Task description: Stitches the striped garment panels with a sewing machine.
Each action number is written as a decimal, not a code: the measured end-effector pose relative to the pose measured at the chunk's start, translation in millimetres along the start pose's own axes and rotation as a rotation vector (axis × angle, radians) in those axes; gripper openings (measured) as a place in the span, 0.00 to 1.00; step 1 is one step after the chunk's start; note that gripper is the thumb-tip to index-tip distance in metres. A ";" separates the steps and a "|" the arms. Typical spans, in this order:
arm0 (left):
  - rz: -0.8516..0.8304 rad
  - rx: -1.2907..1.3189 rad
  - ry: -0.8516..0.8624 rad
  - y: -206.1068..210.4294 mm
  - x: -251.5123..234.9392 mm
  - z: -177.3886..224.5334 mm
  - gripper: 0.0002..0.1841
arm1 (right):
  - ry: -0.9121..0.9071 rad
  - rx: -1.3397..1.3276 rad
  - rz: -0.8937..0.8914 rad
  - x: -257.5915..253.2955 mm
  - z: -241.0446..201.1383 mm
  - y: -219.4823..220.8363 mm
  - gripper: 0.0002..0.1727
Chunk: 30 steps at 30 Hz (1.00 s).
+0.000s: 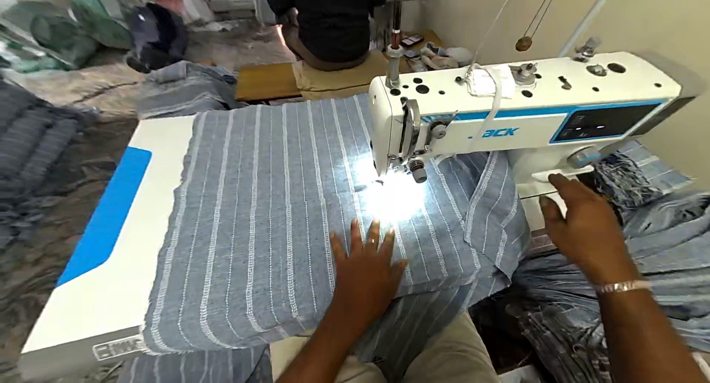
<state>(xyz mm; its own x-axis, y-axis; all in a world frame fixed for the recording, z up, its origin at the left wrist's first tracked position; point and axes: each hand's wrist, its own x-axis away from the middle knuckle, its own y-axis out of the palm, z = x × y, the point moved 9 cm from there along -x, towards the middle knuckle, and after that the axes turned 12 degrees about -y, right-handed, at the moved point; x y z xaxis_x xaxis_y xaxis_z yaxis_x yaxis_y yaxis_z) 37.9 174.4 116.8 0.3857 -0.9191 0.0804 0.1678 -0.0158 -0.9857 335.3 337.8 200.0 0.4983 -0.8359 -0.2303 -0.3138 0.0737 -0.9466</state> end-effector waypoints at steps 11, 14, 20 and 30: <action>0.102 0.019 0.005 0.6 -42.5 -25.4 0.33 | -0.244 -0.009 -0.011 17.4 -84.6 119.3 0.35; 0.092 0.021 -0.021 -1.4 -71.1 -31.0 0.35 | -0.284 -0.023 -0.041 -12.4 -80.4 120.0 0.36; 0.078 0.046 -0.044 -10.9 -121.0 -38.8 0.32 | -0.205 -0.230 0.076 -43.7 -53.2 47.2 0.29; 0.020 0.033 -0.024 -19.9 -165.4 -48.1 0.34 | -0.026 0.110 -0.029 -14.3 30.4 -9.0 0.27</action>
<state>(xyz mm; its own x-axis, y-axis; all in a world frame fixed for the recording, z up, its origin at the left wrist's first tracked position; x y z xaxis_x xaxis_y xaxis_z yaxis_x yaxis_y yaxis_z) -72.8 307.7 116.0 0.4108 -0.9094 0.0650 0.1896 0.0155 -0.9817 355.6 365.7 204.9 0.5270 -0.8243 -0.2068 -0.2094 0.1099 -0.9716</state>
